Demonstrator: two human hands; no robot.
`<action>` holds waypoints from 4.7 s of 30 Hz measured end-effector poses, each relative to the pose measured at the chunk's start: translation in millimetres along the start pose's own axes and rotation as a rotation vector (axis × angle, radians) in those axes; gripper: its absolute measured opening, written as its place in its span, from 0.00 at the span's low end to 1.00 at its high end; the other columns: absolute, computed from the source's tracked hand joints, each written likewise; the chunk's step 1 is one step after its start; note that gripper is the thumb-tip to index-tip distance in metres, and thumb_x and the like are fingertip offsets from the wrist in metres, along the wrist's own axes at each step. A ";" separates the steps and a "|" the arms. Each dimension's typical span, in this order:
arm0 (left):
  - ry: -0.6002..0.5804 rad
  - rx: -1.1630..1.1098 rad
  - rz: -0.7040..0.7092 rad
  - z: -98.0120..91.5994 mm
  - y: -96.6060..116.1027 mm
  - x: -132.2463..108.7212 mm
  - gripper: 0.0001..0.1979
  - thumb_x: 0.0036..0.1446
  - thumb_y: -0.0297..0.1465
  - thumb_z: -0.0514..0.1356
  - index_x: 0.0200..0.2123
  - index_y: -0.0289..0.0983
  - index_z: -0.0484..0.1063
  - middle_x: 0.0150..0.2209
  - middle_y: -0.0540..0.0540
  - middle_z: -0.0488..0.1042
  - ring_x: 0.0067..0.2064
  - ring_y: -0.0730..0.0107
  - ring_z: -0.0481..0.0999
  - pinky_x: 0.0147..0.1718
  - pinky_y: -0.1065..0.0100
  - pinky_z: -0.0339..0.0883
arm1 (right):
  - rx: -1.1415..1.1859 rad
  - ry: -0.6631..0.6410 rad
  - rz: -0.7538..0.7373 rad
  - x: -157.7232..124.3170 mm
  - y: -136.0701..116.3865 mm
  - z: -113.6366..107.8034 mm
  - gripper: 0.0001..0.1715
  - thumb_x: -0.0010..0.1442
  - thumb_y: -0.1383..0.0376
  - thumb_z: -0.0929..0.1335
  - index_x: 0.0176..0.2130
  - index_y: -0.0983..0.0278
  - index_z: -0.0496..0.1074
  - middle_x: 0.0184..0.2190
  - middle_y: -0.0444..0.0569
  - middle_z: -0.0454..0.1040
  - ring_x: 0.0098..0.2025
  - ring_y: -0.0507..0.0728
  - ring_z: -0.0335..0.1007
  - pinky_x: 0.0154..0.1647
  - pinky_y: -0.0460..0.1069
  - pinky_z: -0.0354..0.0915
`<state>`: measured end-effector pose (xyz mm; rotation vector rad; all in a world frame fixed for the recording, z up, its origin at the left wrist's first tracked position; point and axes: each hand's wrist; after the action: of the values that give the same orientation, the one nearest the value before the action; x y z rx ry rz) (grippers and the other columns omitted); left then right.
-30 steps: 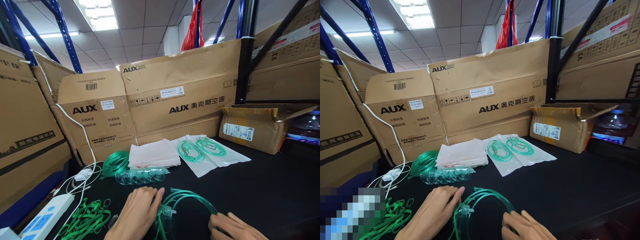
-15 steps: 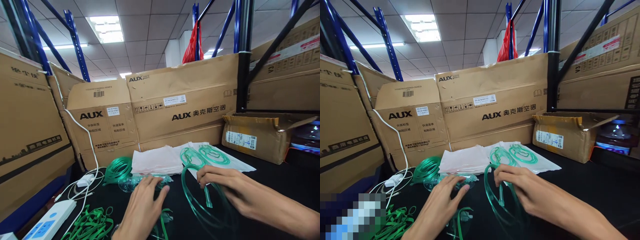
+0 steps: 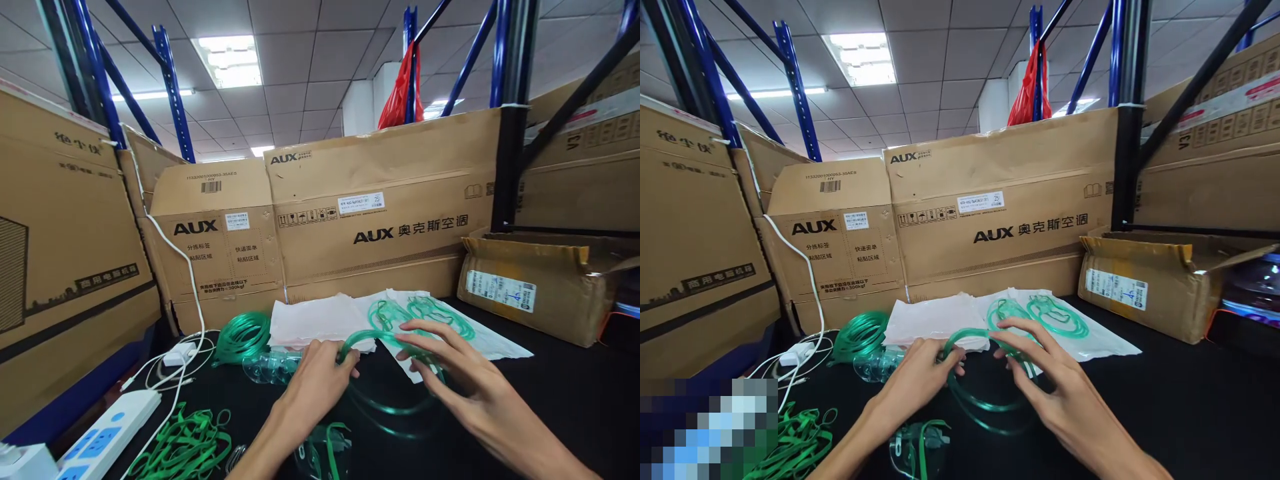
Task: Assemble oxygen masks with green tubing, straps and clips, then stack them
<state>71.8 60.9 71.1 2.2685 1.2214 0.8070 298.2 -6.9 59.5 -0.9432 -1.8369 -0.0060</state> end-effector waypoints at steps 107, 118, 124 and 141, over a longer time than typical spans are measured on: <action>0.227 -0.107 0.050 -30.2 -38.6 -89.5 0.14 0.67 0.41 0.59 0.31 0.41 0.76 0.33 0.50 0.78 0.38 0.65 0.77 0.43 0.67 0.67 | 0.618 -0.261 0.727 17.6 -31.4 54.4 0.37 0.54 0.47 0.76 0.56 0.64 0.73 0.43 0.52 0.82 0.46 0.63 0.79 0.48 0.52 0.72; 0.264 -0.061 0.103 -22.1 -41.0 -88.6 0.14 0.67 0.38 0.61 0.55 0.49 0.74 0.47 0.50 0.77 0.46 0.65 0.76 0.48 0.66 0.69 | 0.606 -0.307 0.712 14.1 -34.9 50.6 0.41 0.57 0.46 0.75 0.61 0.64 0.70 0.42 0.52 0.83 0.42 0.62 0.81 0.51 0.55 0.73; 0.235 -0.029 0.185 -9.3 -43.0 -84.3 0.09 0.70 0.34 0.58 0.49 0.43 0.76 0.47 0.46 0.75 0.47 0.65 0.76 0.49 0.67 0.69 | 0.726 -0.474 0.690 7.0 -45.6 60.8 0.34 0.60 0.52 0.76 0.61 0.58 0.71 0.53 0.49 0.79 0.51 0.60 0.78 0.54 0.52 0.72; 0.060 -0.066 -0.020 -30.0 -47.4 -87.3 0.11 0.69 0.39 0.59 0.38 0.44 0.80 0.42 0.51 0.76 0.40 0.68 0.75 0.41 0.71 0.65 | 0.261 -0.180 0.762 24.0 -13.1 5.4 0.50 0.54 0.39 0.72 0.63 0.68 0.69 0.34 0.52 0.85 0.41 0.66 0.82 0.45 0.56 0.75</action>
<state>-15.1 14.0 39.0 2.1906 1.2236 0.9008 282.0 0.5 80.9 -1.4249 -1.4805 0.7867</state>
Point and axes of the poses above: each hand's wrist, its own x-axis towards the middle knuckle, its own z-axis out of the palm, y = z × x
